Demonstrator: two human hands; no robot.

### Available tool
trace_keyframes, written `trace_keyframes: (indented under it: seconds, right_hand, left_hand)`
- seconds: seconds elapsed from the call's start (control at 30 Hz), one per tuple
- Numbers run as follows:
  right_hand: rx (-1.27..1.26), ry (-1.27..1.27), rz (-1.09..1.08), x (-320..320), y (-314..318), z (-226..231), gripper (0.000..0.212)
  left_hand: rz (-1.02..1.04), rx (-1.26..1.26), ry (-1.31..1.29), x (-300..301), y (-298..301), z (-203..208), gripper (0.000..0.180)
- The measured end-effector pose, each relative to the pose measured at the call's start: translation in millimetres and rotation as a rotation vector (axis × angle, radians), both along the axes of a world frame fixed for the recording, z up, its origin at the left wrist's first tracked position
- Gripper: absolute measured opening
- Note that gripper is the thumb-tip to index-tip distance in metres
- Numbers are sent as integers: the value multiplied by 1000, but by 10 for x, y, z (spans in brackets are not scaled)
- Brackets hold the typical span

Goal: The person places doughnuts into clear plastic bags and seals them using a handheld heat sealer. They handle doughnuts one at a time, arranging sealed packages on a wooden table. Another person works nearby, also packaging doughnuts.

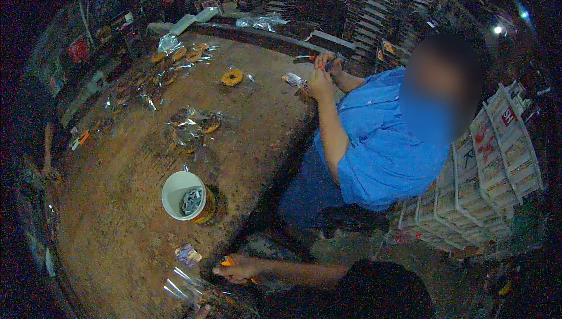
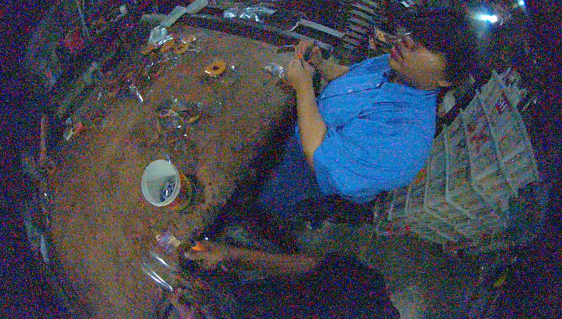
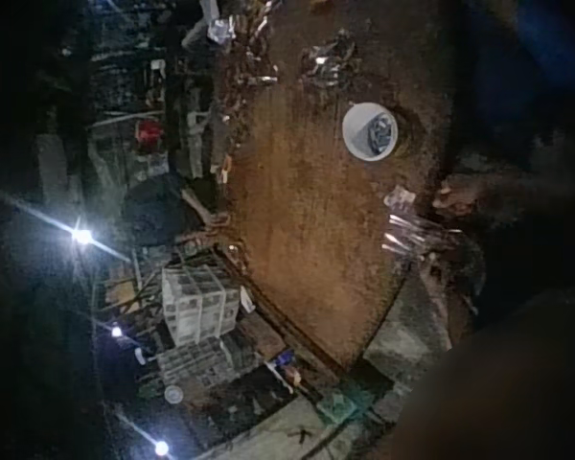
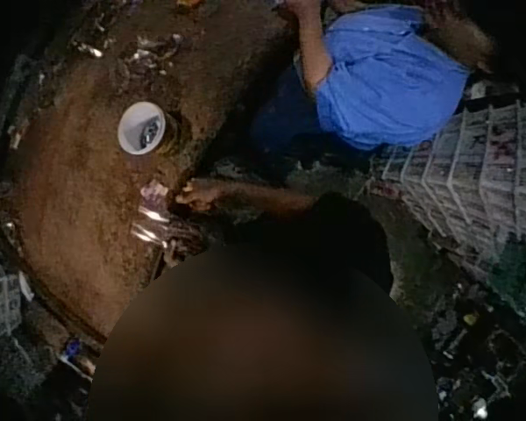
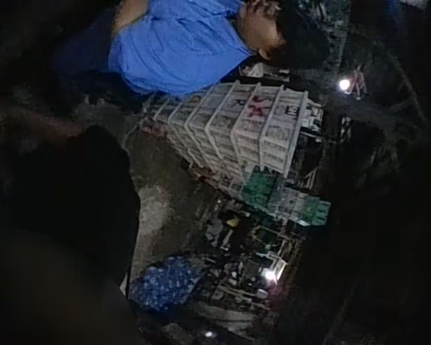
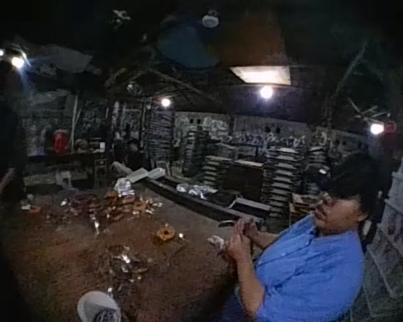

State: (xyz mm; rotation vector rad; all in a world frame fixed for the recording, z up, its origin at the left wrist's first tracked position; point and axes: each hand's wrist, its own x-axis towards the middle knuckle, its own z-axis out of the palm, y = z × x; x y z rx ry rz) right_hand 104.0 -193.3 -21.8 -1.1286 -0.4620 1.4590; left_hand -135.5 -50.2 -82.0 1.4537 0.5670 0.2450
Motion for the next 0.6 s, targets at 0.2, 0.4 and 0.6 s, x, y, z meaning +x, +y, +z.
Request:
trace_keyframes:
  seconds: [0.2,0.4,0.6]
  right_hand:
    - [0,-121,-54,-51,10,91,42]
    - [41,-657,-15,-32,115,-51,34]
    - [24,-793,-299,-320,185,-228,31]
  left_hand:
    - [236,-564,-81,159,-160,232,27]
    - [434,-861,123,513,-255,632,28]
    - [317,-298,139,521,-372,747,45]
